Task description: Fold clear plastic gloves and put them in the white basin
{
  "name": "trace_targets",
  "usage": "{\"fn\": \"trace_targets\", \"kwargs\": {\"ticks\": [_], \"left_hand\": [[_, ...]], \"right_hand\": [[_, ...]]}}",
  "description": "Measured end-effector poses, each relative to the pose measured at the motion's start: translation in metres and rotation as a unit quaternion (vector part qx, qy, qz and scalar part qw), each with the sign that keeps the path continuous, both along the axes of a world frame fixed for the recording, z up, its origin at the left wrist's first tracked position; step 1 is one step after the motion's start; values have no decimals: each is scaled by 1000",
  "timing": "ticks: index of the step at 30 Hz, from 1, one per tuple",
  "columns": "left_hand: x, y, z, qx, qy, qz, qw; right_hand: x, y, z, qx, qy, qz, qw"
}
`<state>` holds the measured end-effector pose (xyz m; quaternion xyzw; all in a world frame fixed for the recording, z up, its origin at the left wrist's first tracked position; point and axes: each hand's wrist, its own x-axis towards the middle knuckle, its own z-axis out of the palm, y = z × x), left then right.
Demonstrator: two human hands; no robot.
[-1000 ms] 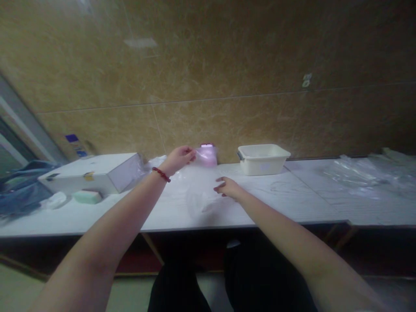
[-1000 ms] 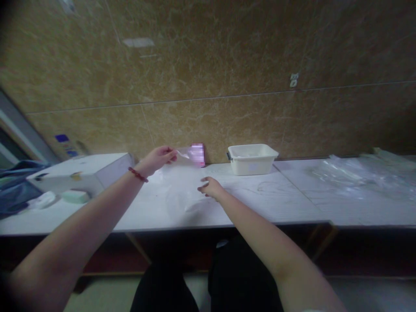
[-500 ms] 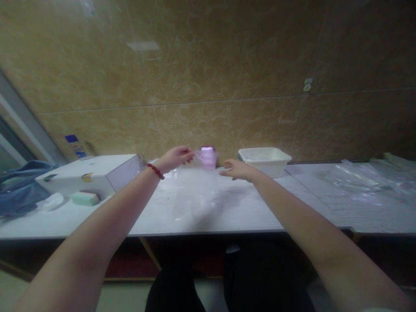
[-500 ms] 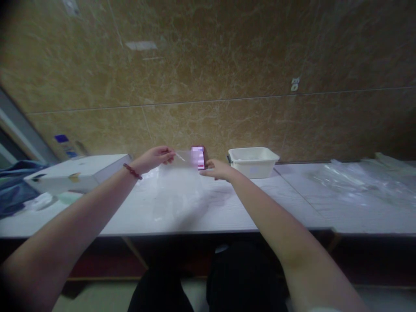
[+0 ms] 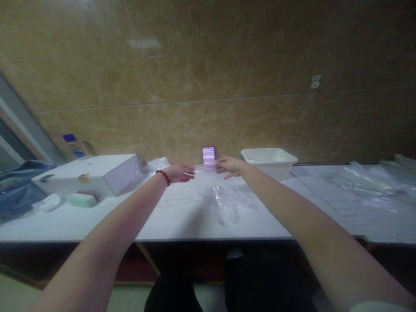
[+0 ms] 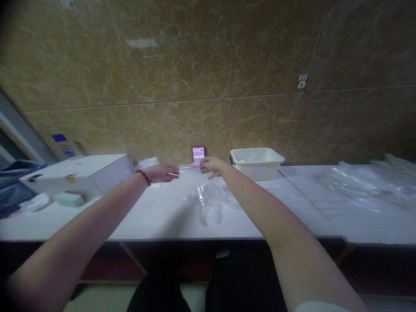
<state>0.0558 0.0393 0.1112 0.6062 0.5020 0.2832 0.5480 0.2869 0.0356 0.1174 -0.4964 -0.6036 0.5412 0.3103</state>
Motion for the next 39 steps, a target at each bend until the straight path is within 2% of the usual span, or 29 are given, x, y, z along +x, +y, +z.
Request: {"fn": "trace_targets", "kwargs": {"ticks": [4, 8, 11, 14, 17, 20, 25, 29, 33, 36, 39], "left_hand": [[16, 12, -18, -8, -109, 34, 993], [26, 29, -21, 87, -146, 64, 983], [28, 40, -17, 191, -105, 94, 971], [23, 39, -15, 317, -27, 96, 943], [16, 23, -19, 441, 55, 70, 893], [9, 1, -35, 505, 115, 7, 855], [-5, -22, -86, 494, 213, -79, 839], [-18, -29, -119, 458, 307, -107, 828], [-26, -33, -129, 420, 393, -33, 817], [-27, -30, -131, 392, 423, 35, 816], [-29, -22, -134, 358, 448, 67, 817]], "right_hand": [[-1, 11, -9, 13, -25, -21, 999], [-4, 26, -11, 103, -13, -78, 991], [-3, 38, -12, 232, 6, -112, 966], [2, 38, -14, 343, 3, -95, 934], [11, 23, -22, 402, -59, -68, 911], [19, 2, -42, 436, -129, -26, 890], [22, -18, -93, 431, -219, 41, 874], [20, -27, -125, 394, -277, 103, 870], [21, -40, -133, 375, -291, 122, 872], [24, -50, -130, 364, -308, 131, 870], [25, -56, -126, 346, -336, 141, 864]]}}
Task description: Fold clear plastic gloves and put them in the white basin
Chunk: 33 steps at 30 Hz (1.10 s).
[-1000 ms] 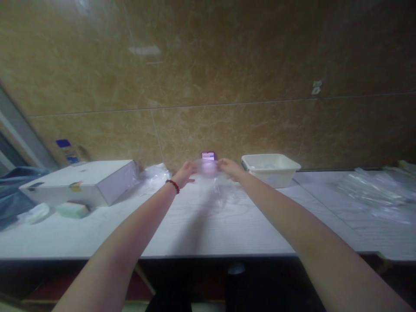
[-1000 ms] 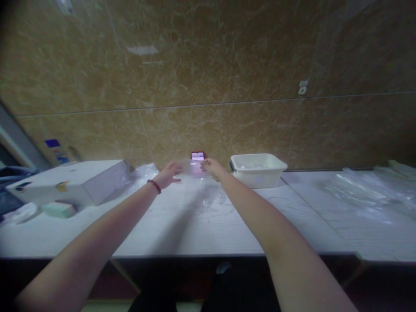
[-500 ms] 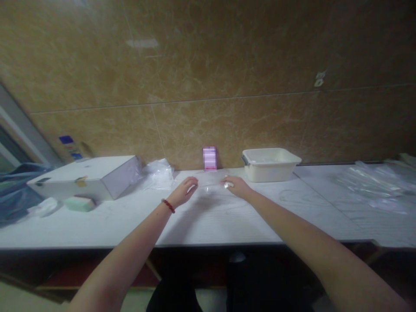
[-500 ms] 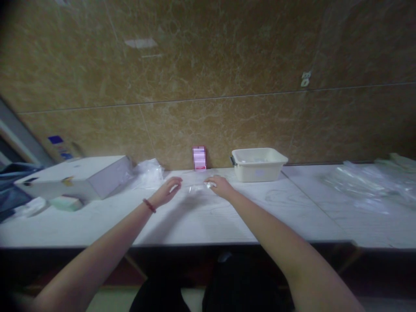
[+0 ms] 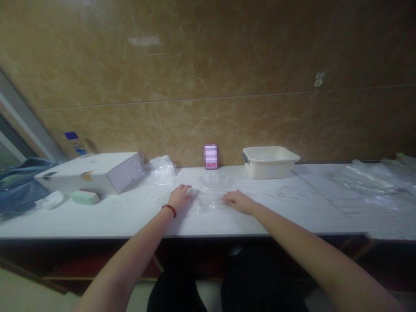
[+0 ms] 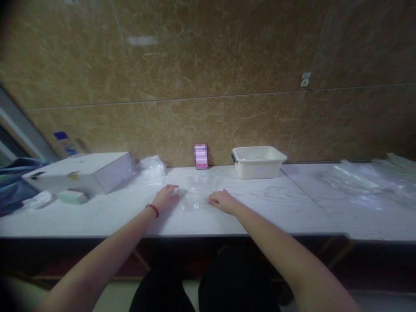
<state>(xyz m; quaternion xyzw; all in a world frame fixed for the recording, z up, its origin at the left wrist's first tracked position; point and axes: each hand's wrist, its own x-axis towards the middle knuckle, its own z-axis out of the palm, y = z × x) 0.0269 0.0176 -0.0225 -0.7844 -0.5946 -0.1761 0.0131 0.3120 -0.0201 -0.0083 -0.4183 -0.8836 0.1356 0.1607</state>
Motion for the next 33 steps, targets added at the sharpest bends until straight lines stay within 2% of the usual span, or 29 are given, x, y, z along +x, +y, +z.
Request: {"fn": "trace_targets", "kwargs": {"ticks": [6, 10, 12, 14, 16, 18, 21, 23, 26, 29, 33], "left_hand": [[-14, 16, -7, -23, -13, 83, 996], [-15, 19, -10, -37, -20, 118, 992], [-12, 20, -10, -45, -19, 124, 991], [-8, 23, -10, -49, -36, 125, 990], [-5, 28, -10, -45, -67, 124, 989], [-2, 35, -10, -35, -95, 127, 987], [2, 44, -11, -9, -121, 115, 986], [2, 46, -12, 15, -134, 92, 987], [-3, 45, -12, 38, -137, 63, 988], [-15, 41, -13, 29, -120, 46, 991], [-24, 36, -13, -24, -87, 23, 996]], "right_hand": [[5, -9, 10, -23, -58, 19, 998], [14, -13, 27, -48, -102, 78, 991], [11, -10, 37, -52, -90, 93, 990], [-2, -2, 46, -33, -51, 68, 996], [-27, 10, 48, 4, -9, 10, 1000], [-56, 22, 41, 18, -4, -38, 999], [-94, 32, 16, 20, -28, -106, 994], [-107, 31, -3, 14, -56, -155, 986], [-109, 24, -23, 8, -89, -151, 984], [-104, 17, -26, -7, -110, -127, 986], [-100, 13, -18, -31, -135, -123, 983]]}}
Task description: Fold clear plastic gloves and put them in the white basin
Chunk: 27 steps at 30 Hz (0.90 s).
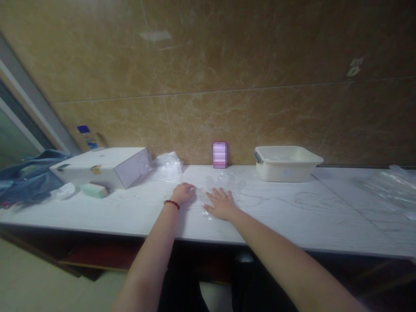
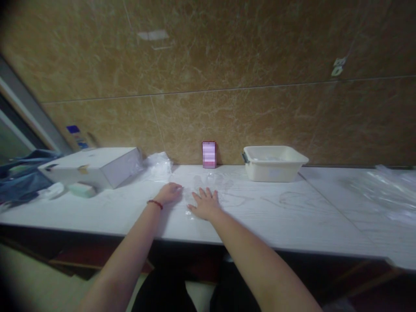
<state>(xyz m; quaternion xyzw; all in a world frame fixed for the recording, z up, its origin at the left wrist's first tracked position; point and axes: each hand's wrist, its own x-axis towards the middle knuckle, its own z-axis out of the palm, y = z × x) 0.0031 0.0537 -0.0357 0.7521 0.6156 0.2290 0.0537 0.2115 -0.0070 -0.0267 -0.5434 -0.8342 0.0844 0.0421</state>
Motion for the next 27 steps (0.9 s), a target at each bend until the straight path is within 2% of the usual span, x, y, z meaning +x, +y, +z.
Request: {"fn": "trace_targets", "kwargs": {"ticks": [4, 10, 13, 16, 20, 22, 27], "left_hand": [[11, -2, 3, -18, -19, -3, 1000], [26, 2, 3, 45, -133, -32, 990], [29, 4, -2, 53, -247, -62, 966], [35, 6, -4, 52, -338, -59, 938], [45, 6, -4, 20, -504, -48, 862], [47, 6, -4, 2, -544, -43, 838], [46, 4, -4, -18, -520, -19, 854]], "right_hand": [[0, -3, 4, -8, 3, 4, 1000], [1, -5, 12, -5, 37, -20, 999], [2, -5, 14, -5, 35, -37, 999], [4, -4, 12, -5, 25, -40, 999], [6, -3, 7, -5, 17, -29, 999], [6, -3, 5, -1, 18, -28, 999], [6, -1, 3, 3, 19, -27, 999]]}}
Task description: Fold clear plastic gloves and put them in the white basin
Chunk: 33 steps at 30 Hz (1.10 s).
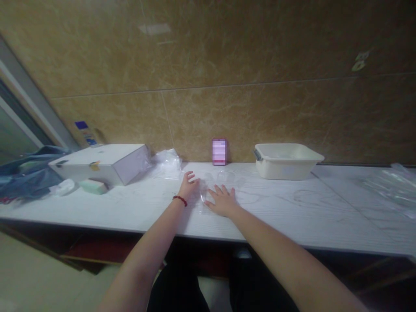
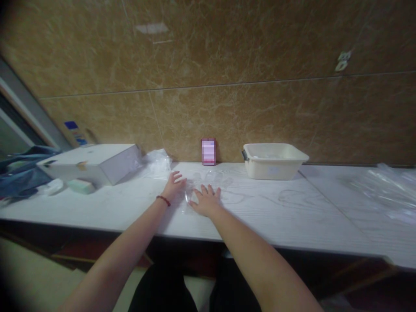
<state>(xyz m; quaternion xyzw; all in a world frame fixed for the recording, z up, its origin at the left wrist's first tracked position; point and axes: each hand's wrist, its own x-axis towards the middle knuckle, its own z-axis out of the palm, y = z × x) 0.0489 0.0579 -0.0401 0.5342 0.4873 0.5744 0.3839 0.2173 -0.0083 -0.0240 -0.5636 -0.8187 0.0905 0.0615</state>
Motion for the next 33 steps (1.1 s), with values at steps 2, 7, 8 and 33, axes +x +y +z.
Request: {"fn": "trace_targets", "kwargs": {"ticks": [2, 7, 8, 33], "left_hand": [[0, -1, 2, -2, -8, -3, 1000], [2, -3, 5, -33, -22, 33, 999], [3, -4, 4, -47, -22, 38, 998], [10, -6, -8, 30, 55, -143, 988]], "right_hand": [[0, 1, -1, -1, -2, -1, 1000], [0, 2, -1, -4, -6, 4, 1000], [0, 2, -1, -7, -8, 4, 1000], [-17, 89, 18, -16, 345, 101, 933]]}}
